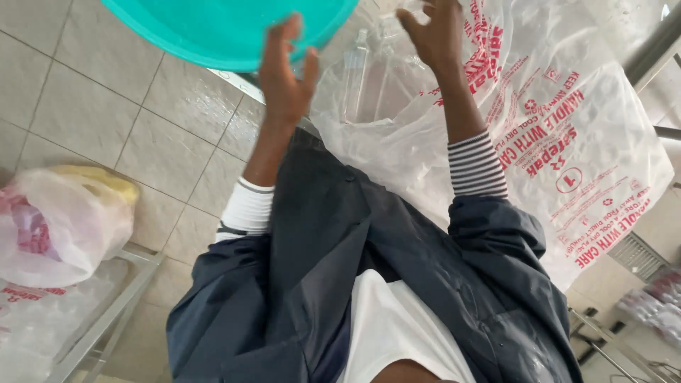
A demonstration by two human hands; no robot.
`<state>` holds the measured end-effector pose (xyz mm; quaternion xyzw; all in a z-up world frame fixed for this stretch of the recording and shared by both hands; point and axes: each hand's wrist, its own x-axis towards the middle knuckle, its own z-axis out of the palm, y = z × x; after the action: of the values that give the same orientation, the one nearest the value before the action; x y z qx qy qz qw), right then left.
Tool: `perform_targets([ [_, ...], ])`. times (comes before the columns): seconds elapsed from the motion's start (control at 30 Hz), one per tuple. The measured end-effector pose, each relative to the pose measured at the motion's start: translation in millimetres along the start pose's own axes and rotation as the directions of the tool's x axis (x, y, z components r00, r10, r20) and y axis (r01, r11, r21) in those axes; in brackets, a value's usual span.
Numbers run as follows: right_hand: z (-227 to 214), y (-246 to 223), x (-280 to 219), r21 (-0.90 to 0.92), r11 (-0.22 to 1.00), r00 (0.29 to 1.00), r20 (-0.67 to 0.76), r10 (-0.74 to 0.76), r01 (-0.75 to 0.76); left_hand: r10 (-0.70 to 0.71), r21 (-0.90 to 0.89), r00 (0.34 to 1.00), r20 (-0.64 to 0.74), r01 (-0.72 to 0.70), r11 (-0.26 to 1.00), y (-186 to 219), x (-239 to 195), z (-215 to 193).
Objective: The person repeatedly takes clear plastic containers from a large bag, rinses them in a teal basin of water, and places them on a stainless steel counter. The process is repeated multiple times throughout the clip.
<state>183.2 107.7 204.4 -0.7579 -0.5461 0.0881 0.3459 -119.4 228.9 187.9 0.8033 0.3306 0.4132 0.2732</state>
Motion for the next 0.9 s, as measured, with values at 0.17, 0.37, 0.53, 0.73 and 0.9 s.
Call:
perform_targets([
  [0.17,-11,68,-90,-0.286,0.912,0.917,0.186,0.354,-0.294,-0.423,0.081,0.737,0.526,0.452,0.888,-16,-116,171],
  [0.37,24,61,-119,-0.653,0.753,0.899,0.281,0.337,-0.078,-0.559,0.493,0.765,0.319,0.37,0.787,-38,-139,249],
  [0.53,29,83,-125,-0.672,0.739,0.959,0.235,0.157,0.044,-0.611,-0.128,0.692,0.385,0.696,0.707,-63,-126,227],
  [0.73,-45,40,-79,-0.002,1.0,0.988,0.153,0.029,-0.029,-0.634,-0.519,0.338,0.695,0.847,-0.117,-25,-120,195],
  [0.9,-38,29,-64,0.007,0.989,0.918,0.374,0.133,-0.147,-0.541,-0.331,0.023,0.841,0.813,-0.479,-15,-183,232],
])
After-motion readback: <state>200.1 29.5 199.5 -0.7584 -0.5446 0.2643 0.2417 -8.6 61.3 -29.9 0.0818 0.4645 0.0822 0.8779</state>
